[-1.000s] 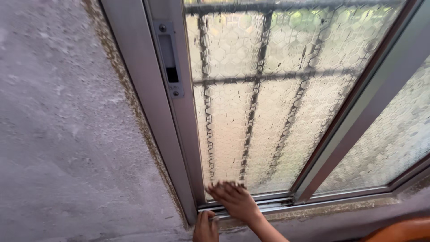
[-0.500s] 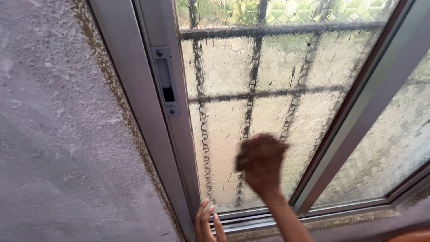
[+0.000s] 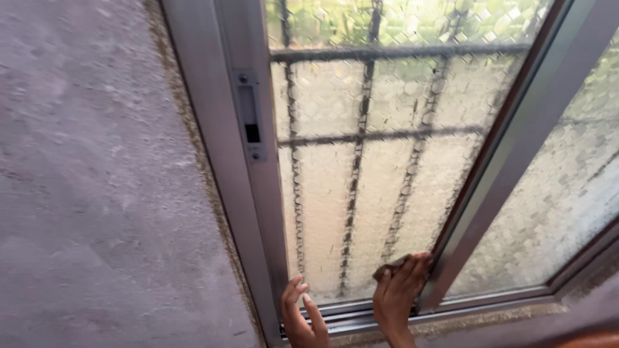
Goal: The person wipes the metal frame and textured glass of a sliding window using a cloth. They clean the vertical side, horizontal top and bottom edges, and the glass surface repeatedly.
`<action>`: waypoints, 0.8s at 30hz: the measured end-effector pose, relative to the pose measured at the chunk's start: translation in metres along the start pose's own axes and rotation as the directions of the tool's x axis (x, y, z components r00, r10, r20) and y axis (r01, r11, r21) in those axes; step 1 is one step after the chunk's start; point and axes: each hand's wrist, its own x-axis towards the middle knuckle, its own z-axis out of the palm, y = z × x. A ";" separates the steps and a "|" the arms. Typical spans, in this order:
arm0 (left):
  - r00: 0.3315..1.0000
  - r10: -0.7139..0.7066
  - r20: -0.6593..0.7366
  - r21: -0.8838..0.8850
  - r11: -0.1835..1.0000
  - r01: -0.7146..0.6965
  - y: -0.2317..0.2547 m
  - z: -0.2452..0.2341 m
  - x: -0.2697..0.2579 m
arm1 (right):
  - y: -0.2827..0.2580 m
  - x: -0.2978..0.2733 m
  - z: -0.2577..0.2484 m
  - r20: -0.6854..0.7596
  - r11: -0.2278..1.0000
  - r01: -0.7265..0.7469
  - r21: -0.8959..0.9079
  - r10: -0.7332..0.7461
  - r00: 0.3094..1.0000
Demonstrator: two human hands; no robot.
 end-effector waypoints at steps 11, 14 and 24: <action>0.983 0.173 -0.055 -0.116 0.977 -0.178 0.016 -0.033 0.015 | -0.174 0.140 -0.024 -0.229 0.983 0.182 0.037 -0.169 0.959; 0.962 0.264 -0.076 -0.126 0.954 -0.272 0.023 -0.037 0.018 | -0.202 0.117 -0.010 -0.119 0.908 0.419 -0.013 -0.418 0.901; 0.980 0.183 -0.079 -0.072 0.979 -0.189 0.008 -0.045 0.021 | -0.103 0.006 0.020 0.122 0.567 0.824 -0.012 -0.817 0.564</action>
